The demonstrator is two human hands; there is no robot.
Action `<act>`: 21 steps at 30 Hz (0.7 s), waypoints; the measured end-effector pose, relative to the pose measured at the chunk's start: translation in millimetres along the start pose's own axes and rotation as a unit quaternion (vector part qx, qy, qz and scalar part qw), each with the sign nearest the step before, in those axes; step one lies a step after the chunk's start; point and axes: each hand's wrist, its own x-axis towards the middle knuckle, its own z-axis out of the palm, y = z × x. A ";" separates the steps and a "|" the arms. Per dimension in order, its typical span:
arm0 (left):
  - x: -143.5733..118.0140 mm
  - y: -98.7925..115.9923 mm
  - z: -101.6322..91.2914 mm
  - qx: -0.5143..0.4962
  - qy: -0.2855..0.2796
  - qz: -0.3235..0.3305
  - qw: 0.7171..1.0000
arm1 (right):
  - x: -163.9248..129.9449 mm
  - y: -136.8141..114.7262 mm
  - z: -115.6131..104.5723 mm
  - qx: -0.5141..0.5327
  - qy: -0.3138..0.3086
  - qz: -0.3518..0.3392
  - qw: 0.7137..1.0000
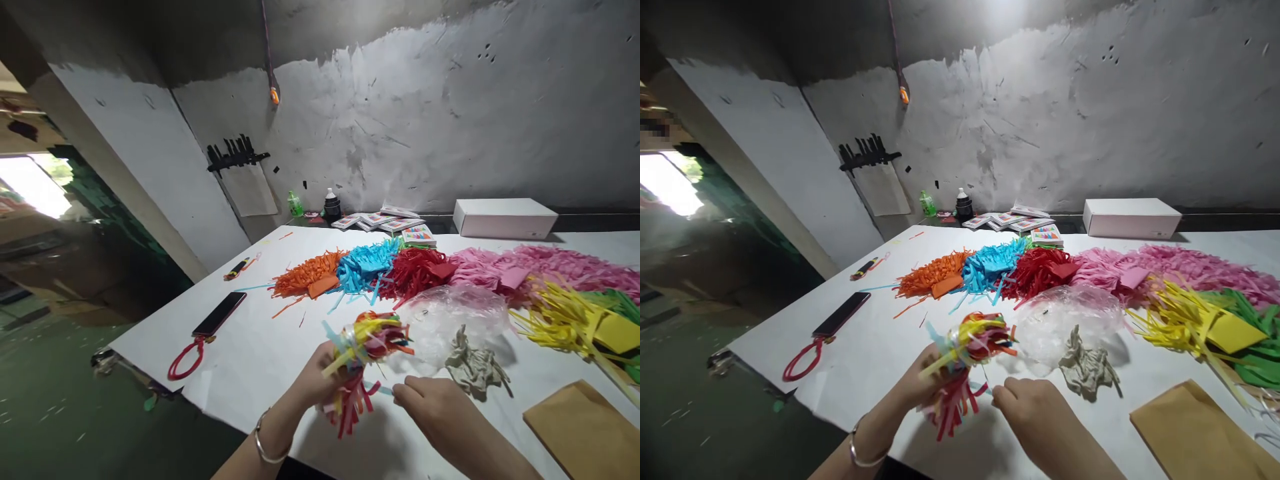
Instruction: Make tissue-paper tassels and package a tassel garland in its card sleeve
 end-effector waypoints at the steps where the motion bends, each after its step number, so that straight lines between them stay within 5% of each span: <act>1: -0.2 1.0 5.2 0.014 -0.004 -0.011 1.000 | 0.4 -7.4 -2.3 -0.018 0.001 -0.006 1.000; 8: -8.6 24.9 34.4 0.153 -0.050 -0.080 0.984 | 20.6 -14.9 -24.9 -0.060 0.029 -0.031 0.997; 14: -14.9 30.0 48.1 0.034 -0.086 -0.092 0.992 | 14.5 -8.0 -5.9 0.124 0.175 0.149 0.965; 21: -24.0 14.3 83.8 0.010 0.010 -0.078 0.997 | 14.4 -21.4 20.3 0.170 0.280 0.255 0.910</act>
